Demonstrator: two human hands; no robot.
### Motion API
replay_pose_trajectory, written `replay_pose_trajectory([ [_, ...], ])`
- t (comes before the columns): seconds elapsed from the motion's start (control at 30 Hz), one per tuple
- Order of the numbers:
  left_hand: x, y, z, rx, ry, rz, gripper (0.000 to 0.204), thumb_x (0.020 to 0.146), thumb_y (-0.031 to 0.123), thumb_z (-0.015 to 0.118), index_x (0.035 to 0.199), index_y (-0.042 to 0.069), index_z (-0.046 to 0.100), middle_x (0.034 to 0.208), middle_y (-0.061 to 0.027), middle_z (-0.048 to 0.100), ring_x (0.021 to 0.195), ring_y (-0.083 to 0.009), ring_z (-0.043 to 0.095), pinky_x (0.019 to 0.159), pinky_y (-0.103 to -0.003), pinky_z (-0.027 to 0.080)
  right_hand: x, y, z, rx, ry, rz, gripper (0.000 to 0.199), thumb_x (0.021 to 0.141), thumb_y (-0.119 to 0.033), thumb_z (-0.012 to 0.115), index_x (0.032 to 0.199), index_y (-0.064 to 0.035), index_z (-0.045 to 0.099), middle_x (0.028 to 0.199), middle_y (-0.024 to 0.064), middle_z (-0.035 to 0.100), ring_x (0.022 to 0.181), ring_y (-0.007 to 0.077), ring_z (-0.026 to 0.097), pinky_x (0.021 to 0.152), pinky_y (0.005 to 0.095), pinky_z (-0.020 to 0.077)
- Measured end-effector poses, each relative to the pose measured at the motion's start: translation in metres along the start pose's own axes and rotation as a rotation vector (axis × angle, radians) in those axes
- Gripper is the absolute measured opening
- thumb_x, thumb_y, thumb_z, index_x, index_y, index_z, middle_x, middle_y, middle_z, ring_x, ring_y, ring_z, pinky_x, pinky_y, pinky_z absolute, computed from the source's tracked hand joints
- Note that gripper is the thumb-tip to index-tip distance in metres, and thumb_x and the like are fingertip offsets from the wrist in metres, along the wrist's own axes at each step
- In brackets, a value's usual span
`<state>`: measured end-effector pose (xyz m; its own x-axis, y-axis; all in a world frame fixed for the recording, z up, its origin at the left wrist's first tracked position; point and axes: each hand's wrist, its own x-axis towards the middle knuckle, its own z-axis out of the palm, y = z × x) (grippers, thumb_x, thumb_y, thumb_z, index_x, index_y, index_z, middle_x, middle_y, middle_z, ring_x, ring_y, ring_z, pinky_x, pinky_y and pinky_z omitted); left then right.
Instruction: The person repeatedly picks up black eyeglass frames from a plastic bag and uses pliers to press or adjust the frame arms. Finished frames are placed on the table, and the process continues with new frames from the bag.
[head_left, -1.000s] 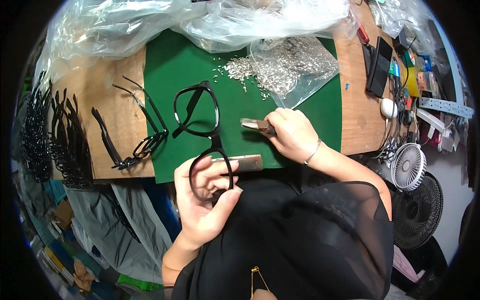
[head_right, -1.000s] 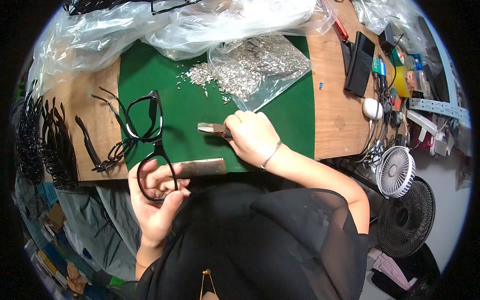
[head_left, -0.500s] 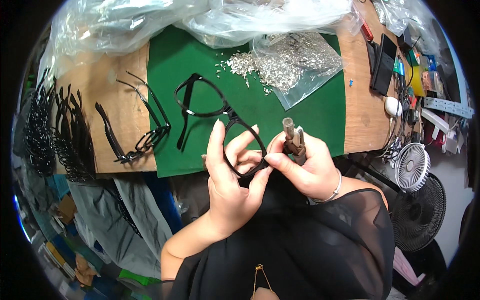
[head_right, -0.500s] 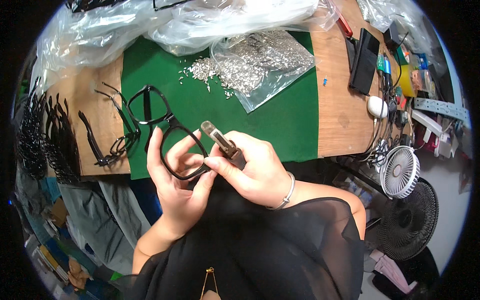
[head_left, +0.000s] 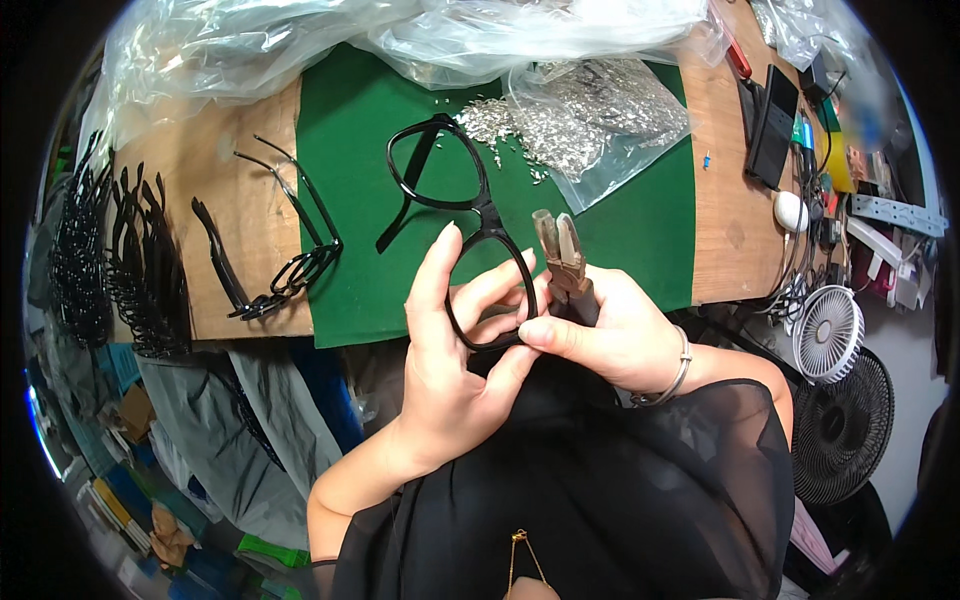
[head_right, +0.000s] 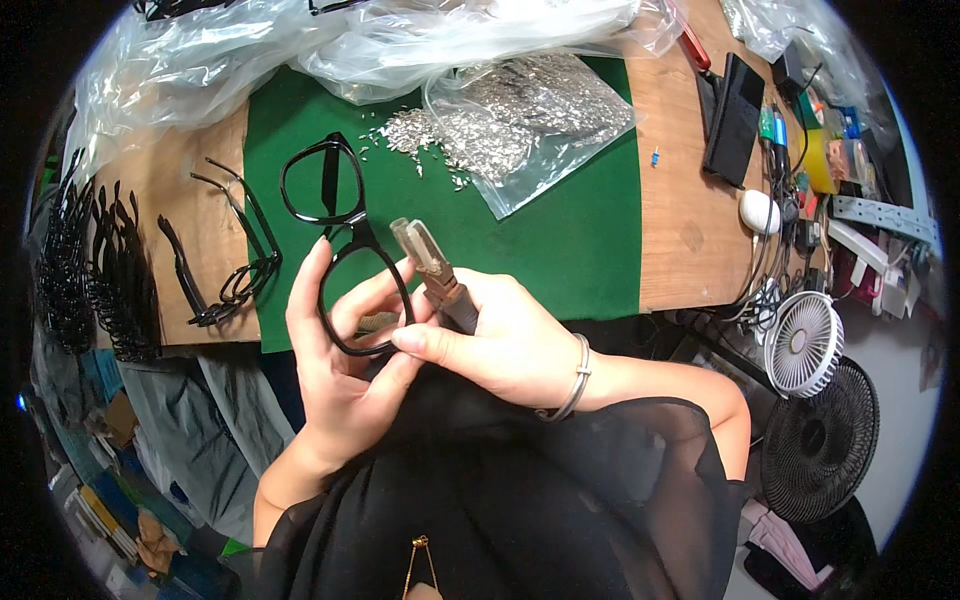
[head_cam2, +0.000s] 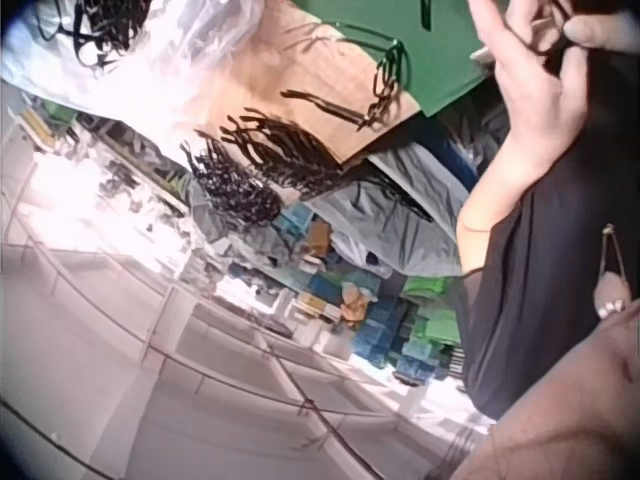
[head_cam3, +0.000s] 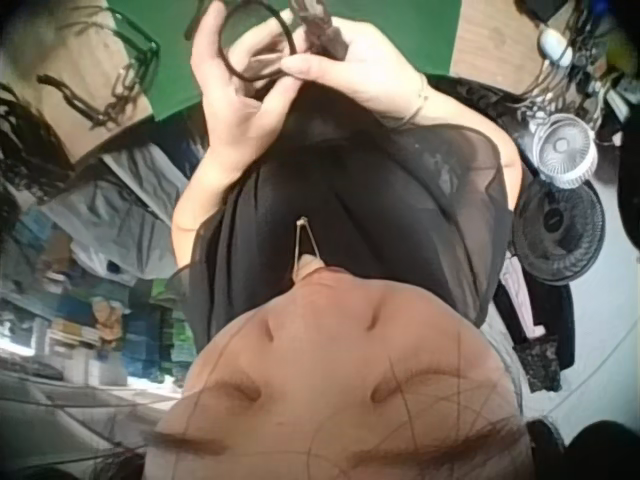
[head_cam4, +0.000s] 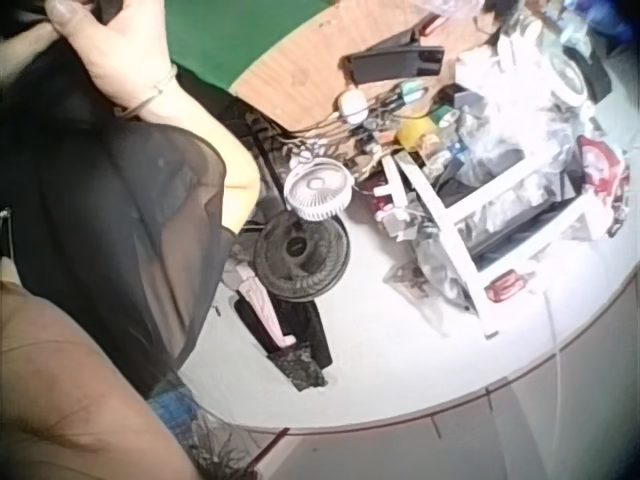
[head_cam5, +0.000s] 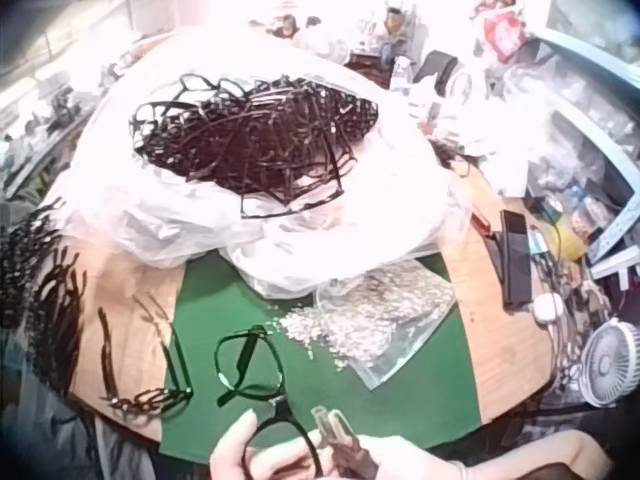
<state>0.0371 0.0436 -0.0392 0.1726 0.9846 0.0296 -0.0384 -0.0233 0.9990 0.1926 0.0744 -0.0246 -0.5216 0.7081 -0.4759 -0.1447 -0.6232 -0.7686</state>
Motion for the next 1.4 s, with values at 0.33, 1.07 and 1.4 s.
replay_pose_trajectory([
  [0.33,-0.006,0.019,-0.029,-0.180,-0.079,-0.079,0.084,0.076,-0.012,0.054,0.134,0.004,-0.004,0.123,-0.0251,0.041,0.099,-0.0232,0.057,0.084,-0.030,0.046,-0.005,-0.025,-0.006,-0.871,-0.284,0.020,0.027,0.081,-0.027,0.057,0.083,-0.0009,0.054,0.079,0.0176,0.059,0.074,0.0332,0.059,0.066,0.0375,0.0464],
  [1.07,0.005,0.012,-0.022,-0.130,-0.008,-0.242,0.084,0.071,-0.014,0.057,0.133,0.006,0.004,0.120,-0.0218,0.044,0.085,-0.0143,0.058,0.074,-0.024,0.047,0.027,-0.012,-0.050,-1.370,-0.106,-0.316,0.044,0.077,-0.027,0.059,0.106,0.0056,0.050,0.111,0.0217,0.048,0.083,0.0345,0.057,0.074,0.0380,0.0464],
  [1.4,-0.038,-0.012,-0.030,-0.264,0.016,-0.142,0.074,0.077,-0.005,0.056,0.132,0.010,0.009,0.109,-0.0197,0.048,0.068,-0.0138,0.055,0.060,-0.024,0.047,0.023,0.013,-0.047,-1.550,0.098,-0.404,0.043,0.076,-0.022,0.059,0.108,0.0032,0.046,0.116,0.0199,0.048,0.077,0.0299,0.058,0.067,0.0385,0.0467],
])
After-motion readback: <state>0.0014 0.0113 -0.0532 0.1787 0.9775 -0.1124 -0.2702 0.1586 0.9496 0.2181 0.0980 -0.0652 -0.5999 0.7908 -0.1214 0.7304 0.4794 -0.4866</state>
